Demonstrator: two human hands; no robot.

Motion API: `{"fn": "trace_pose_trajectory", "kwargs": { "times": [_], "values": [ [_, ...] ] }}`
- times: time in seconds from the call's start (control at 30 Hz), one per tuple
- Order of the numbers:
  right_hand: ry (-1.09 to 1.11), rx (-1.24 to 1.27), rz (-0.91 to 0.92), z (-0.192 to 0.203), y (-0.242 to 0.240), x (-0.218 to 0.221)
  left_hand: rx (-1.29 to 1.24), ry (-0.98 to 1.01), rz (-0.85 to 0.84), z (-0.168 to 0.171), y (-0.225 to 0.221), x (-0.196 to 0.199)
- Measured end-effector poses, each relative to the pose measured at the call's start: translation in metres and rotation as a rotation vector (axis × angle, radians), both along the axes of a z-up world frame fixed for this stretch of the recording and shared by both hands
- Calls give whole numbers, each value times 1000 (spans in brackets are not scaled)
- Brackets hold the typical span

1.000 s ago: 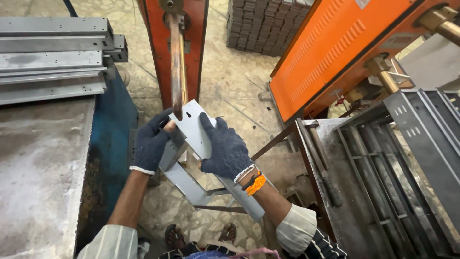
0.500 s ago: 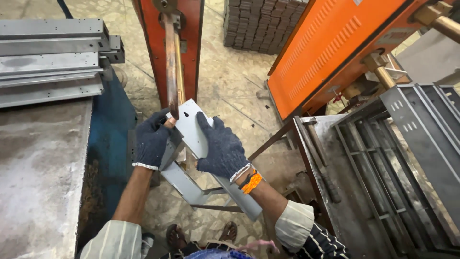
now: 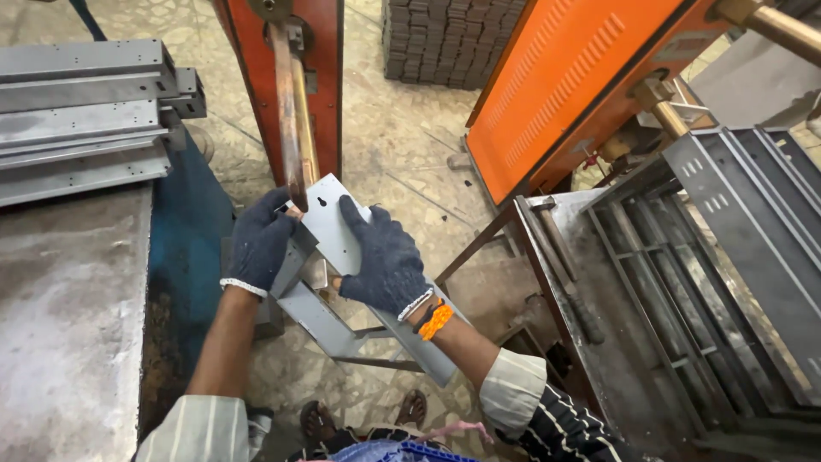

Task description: The worker is assembling metal components into an enclosure using a spot welding machine and a hammer for alignment.

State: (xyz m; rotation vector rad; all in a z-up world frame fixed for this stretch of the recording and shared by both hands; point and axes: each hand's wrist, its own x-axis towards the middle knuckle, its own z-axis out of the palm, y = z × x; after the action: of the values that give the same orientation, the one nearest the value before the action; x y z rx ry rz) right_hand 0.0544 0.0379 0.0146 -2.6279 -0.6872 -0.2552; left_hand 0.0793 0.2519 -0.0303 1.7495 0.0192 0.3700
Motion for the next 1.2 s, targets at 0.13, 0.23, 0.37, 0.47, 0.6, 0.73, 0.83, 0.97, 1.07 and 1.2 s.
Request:
{"fn": "trace_pose_trajectory", "kwargs": {
  "times": [0.13,0.23,0.37,0.47,0.6,0.73,0.83,0.97,1.07,1.2],
  "values": [
    [-10,11,-11,5,4,0,105,61,-18,8,0,2],
    [65,-28,-37,15,5,-2,45,104,9,13,-6,0],
    [134,-71,-46,24,7,-3,136,70,7,19,-5,-4],
    [146,-92,-47,29,4,-4,131,83,30,13,-8,-3],
    [77,-42,-10,22,0,2,-209,57,55,-12,-5,15],
    [8,-73,12,15,1,4,-304,103,72,-16,-1,15],
    [-14,-52,34,19,-1,3,-329,124,49,-20,2,17],
    [96,-44,5,27,0,2,-336,138,-80,-26,15,18],
    [101,-30,7,24,1,2,-256,147,-165,-15,25,9],
    [71,-20,17,27,-2,3,-199,186,-174,-25,25,14]
  ]
}}
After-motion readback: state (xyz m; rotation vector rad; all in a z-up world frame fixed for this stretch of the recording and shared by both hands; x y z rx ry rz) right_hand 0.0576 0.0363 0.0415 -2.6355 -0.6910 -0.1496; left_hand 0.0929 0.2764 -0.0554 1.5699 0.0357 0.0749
